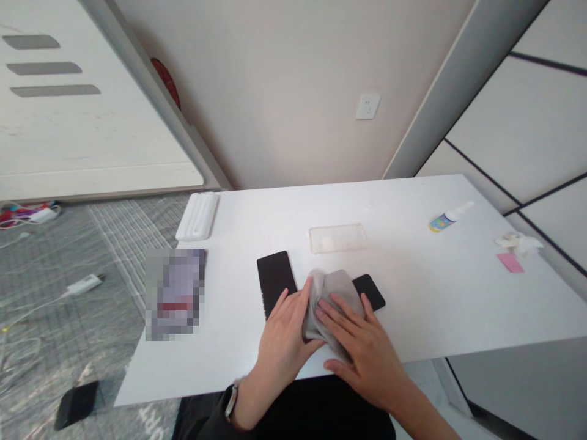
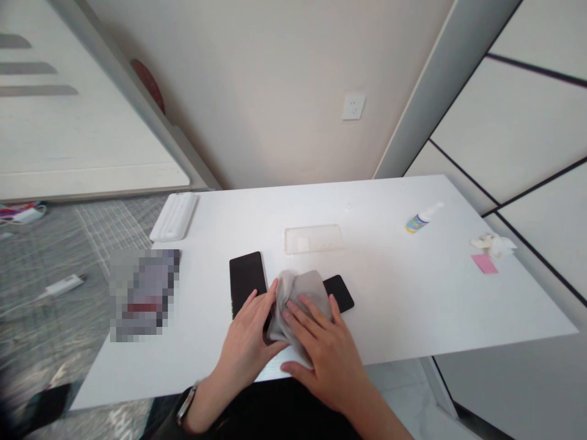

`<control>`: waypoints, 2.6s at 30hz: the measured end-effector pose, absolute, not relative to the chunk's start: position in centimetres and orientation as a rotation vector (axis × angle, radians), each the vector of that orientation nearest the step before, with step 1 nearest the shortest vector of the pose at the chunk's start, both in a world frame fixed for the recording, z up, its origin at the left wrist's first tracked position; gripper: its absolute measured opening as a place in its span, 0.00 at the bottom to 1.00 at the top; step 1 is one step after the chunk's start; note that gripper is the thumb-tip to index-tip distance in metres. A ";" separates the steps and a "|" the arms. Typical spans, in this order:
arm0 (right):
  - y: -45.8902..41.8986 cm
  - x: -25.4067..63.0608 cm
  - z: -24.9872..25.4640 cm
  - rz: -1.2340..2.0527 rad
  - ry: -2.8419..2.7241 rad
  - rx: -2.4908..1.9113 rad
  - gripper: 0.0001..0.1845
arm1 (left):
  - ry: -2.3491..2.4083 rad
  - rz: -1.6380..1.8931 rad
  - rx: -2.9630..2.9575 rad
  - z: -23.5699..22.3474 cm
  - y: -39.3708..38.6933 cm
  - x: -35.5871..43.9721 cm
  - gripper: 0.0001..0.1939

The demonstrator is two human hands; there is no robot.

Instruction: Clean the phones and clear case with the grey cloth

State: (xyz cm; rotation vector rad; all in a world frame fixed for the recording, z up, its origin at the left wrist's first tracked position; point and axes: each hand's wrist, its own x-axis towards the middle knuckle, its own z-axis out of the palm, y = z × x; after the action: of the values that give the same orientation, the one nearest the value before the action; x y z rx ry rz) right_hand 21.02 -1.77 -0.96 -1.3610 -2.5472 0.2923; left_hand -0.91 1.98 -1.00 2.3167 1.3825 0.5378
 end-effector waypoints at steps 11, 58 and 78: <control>-1.6 22.2 -0.8 0.289 -2.557 -1.333 0.40 | 1.364 0.583 2.329 -1.0 1.9 -0.8 0.64; -1.2 20.1 -2.9 -0.104 -2.537 -1.291 0.54 | 1.385 0.657 2.364 -2.2 1.4 -0.9 0.78; -2.3 21.3 -1.5 0.143 -2.497 -1.370 0.61 | 1.339 0.656 2.388 -1.5 1.3 -0.9 0.72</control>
State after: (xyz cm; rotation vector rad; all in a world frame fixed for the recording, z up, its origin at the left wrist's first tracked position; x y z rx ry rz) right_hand 21.34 -2.33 -1.52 -1.3700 -2.4972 0.1435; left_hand -0.93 1.32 -1.52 2.3880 1.3387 0.6557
